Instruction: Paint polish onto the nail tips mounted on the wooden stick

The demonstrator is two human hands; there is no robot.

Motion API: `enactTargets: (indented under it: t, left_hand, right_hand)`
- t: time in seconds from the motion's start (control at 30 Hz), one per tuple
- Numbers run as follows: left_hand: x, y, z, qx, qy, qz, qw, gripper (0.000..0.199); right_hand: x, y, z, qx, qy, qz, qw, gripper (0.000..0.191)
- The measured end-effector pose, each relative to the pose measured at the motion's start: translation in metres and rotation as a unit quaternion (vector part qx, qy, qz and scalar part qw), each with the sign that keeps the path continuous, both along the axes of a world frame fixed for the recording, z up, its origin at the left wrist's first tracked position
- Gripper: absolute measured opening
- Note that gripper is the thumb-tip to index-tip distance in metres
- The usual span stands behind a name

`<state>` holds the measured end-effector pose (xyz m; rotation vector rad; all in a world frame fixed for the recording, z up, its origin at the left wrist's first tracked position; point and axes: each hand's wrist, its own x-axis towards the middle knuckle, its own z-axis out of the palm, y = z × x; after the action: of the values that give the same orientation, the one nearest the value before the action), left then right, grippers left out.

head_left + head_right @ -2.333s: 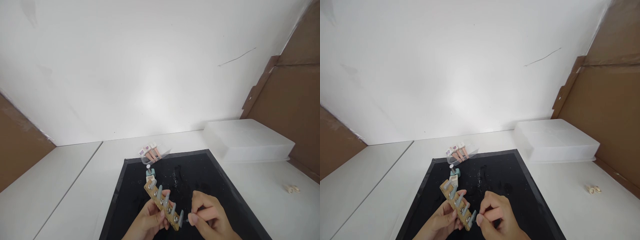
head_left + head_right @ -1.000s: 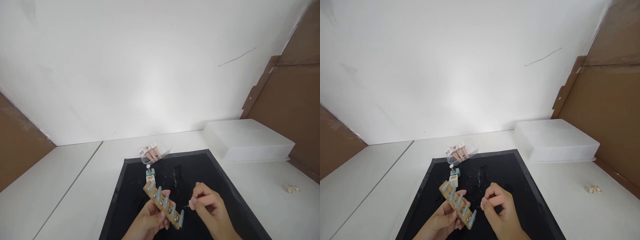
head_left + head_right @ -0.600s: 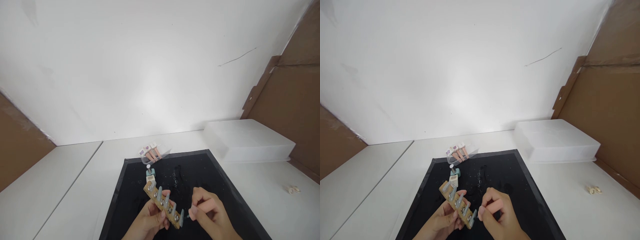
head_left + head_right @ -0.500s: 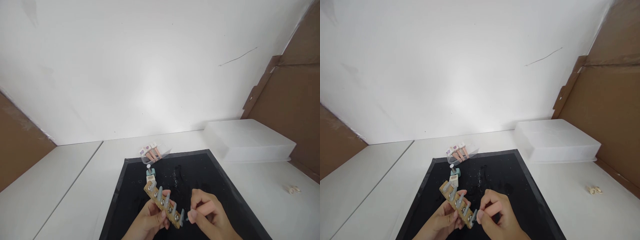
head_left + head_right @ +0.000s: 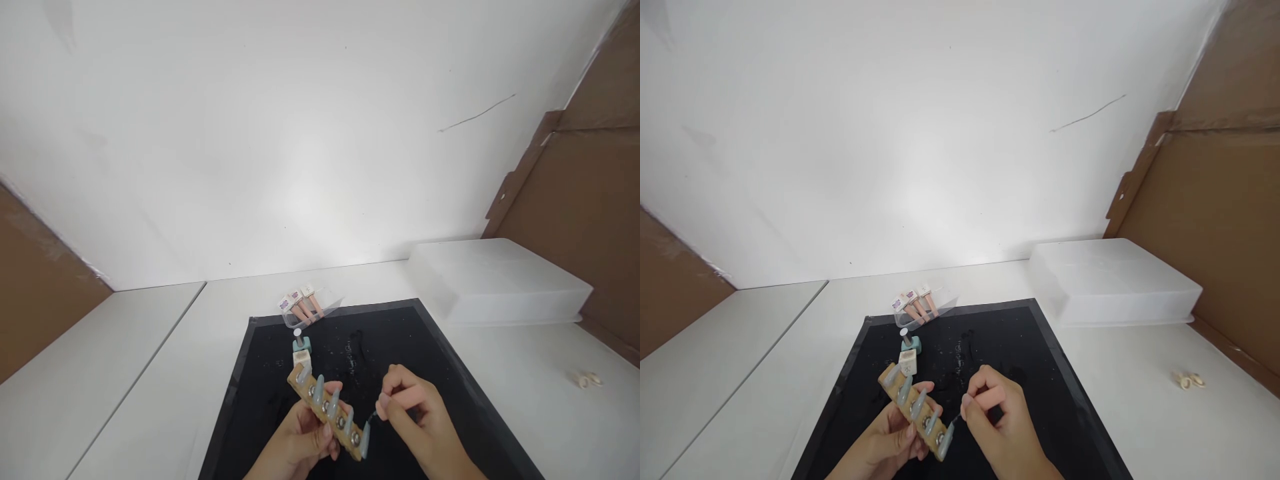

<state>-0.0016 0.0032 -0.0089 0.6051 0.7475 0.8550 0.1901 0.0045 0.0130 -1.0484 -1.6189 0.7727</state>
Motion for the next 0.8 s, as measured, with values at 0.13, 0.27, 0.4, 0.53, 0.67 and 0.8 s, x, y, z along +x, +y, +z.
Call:
enactTargets:
  t: [0.13,0.27,0.4,0.53,0.67,0.8]
  left_hand:
    - [-0.001,0.0,-0.004,-0.007,-0.002,0.0,1.0,0.043]
    - [-0.003,0.002,-0.004,-0.01,-0.006,-0.001,1.0,0.045]
    - [-0.004,0.002,-0.001,-0.018,-0.001,-0.004,1.0,0.043]
    - [-0.003,0.002,0.0,-0.025,-0.001,-0.005,1.0,0.041]
    - [-0.001,0.004,0.0,-0.022,-0.008,-0.005,1.0,0.041]
    - [-0.001,0.004,-0.001,-0.023,-0.009,-0.004,1.0,0.04]
  right_hand:
    - [0.001,-0.002,-0.001,0.008,0.022,-0.015,1.0,0.03]
    - [0.001,-0.004,0.001,0.042,0.036,0.009,0.998,0.034]
    - [0.001,-0.005,0.004,0.055,0.054,0.033,0.996,0.032]
    - [0.002,-0.005,0.007,0.052,0.063,0.072,0.994,0.033]
    - [0.002,-0.005,0.009,0.036,0.099,0.116,0.988,0.027]
    - [0.003,-0.007,0.01,0.024,0.117,0.145,0.982,0.022]
